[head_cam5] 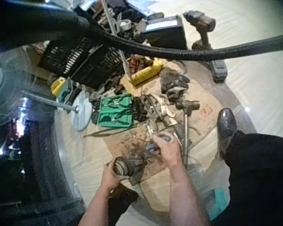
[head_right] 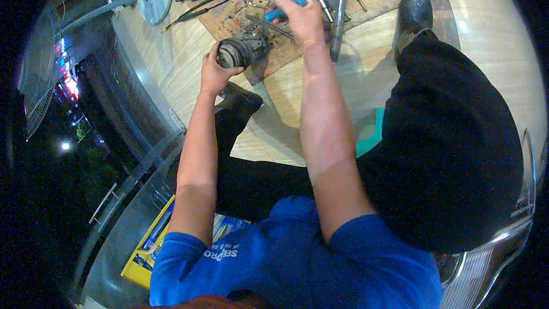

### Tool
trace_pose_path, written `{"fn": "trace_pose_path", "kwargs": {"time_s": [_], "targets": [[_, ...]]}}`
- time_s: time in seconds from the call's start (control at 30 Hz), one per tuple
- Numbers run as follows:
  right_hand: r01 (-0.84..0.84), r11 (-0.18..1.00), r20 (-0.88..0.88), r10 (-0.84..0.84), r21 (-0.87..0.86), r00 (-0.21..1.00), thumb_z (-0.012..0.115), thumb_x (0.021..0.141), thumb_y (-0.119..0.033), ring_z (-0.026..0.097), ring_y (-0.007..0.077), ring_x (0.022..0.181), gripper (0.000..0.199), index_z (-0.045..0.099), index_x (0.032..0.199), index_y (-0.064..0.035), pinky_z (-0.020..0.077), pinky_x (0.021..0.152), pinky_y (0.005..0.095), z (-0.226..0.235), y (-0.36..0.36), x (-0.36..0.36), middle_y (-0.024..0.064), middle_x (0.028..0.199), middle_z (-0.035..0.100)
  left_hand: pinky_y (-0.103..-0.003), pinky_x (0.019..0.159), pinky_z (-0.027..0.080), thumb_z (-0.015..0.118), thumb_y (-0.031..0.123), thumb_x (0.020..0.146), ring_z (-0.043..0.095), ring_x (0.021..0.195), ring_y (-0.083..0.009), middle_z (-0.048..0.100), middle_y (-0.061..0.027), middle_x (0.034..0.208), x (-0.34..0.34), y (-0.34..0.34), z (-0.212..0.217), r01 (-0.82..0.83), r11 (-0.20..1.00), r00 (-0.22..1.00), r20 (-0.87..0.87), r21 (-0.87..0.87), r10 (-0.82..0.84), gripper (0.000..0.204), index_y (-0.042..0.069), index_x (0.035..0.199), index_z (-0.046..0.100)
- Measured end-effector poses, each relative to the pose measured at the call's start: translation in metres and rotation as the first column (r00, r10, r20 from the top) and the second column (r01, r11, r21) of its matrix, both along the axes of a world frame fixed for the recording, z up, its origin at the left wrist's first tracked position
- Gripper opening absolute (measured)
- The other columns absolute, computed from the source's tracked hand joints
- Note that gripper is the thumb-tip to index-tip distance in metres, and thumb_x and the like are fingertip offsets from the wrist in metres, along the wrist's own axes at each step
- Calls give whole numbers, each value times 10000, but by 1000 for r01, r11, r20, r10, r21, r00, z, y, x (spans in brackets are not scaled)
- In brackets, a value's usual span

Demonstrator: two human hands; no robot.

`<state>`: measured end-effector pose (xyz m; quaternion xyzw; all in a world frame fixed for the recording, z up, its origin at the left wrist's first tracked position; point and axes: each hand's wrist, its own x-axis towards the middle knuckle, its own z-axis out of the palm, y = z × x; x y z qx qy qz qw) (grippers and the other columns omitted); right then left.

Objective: The person is using a screwdriver to remove a screw from a motor casing and then separates the two halves of the motor by hand.

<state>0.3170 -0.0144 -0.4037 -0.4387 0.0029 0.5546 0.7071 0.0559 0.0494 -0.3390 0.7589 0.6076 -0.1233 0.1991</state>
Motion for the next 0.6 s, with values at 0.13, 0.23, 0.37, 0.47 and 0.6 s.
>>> {"fn": "trace_pose_path", "kwargs": {"time_s": [0.13, 0.23, 0.37, 0.47, 0.6], "targets": [[-38, 997, -83, 32, -67, 996, 719, 900, -158, 727, 234, 734, 213, 618, 986, 9, 561, 529, 298, -6, -9, -21, 146, 856, 708, -419, 1009, 502, 964, 310, 560, 617, 1164, -379, 604, -263, 1255, 0, -3, -7, -192, 981, 981, 1, 12, 192, 1071, -48, 1426, 445], [-27, 998, -154, 18, -55, 988, 726, 893, -136, 731, 239, 735, 215, 611, 996, 14, 563, 519, 297, -10, -9, -31, 149, 857, 703, -424, 1043, 478, 972, 304, 547, 591, 1208, -369, 580, -276, 1293, 0, -1, -6, -186, 982, 983, 10, -19, 186, 1119, -92, 1426, 404], [-17, 999, -174, 10, -38, 985, 732, 889, -125, 732, 246, 738, 221, 607, 997, 22, 566, 511, 305, -8, -8, -35, 151, 857, 701, -428, 1076, 449, 987, 279, 517, 539, 1268, -376, 530, -278, 1352, 1, -3, -9, -76, 997, 993, -94, 20, 78, 1165, -68, 1442, 367], [-12, 999, -143, 5, -53, 990, 727, 891, -121, 732, 248, 736, 219, 609, 998, 30, 564, 509, 306, -14, -11, -34, 151, 851, 701, -430, 1055, 465, 981, 247, 529, 536, 1254, -399, 519, -246, 1349, 9, 0, -2, -91, 995, 991, -100, -37, 86, 1118, -19, 1435, 382], [-9, 999, -164, 3, -36, 986, 725, 891, -121, 730, 246, 728, 207, 621, 986, 32, 561, 511, 305, -17, -12, -37, 155, 849, 705, -431, 1051, 466, 976, 243, 535, 550, 1232, -400, 528, -248, 1330, 6, 1, -2, -75, 997, 993, -96, -24, 73, 1094, -23, 1425, 396]]}}
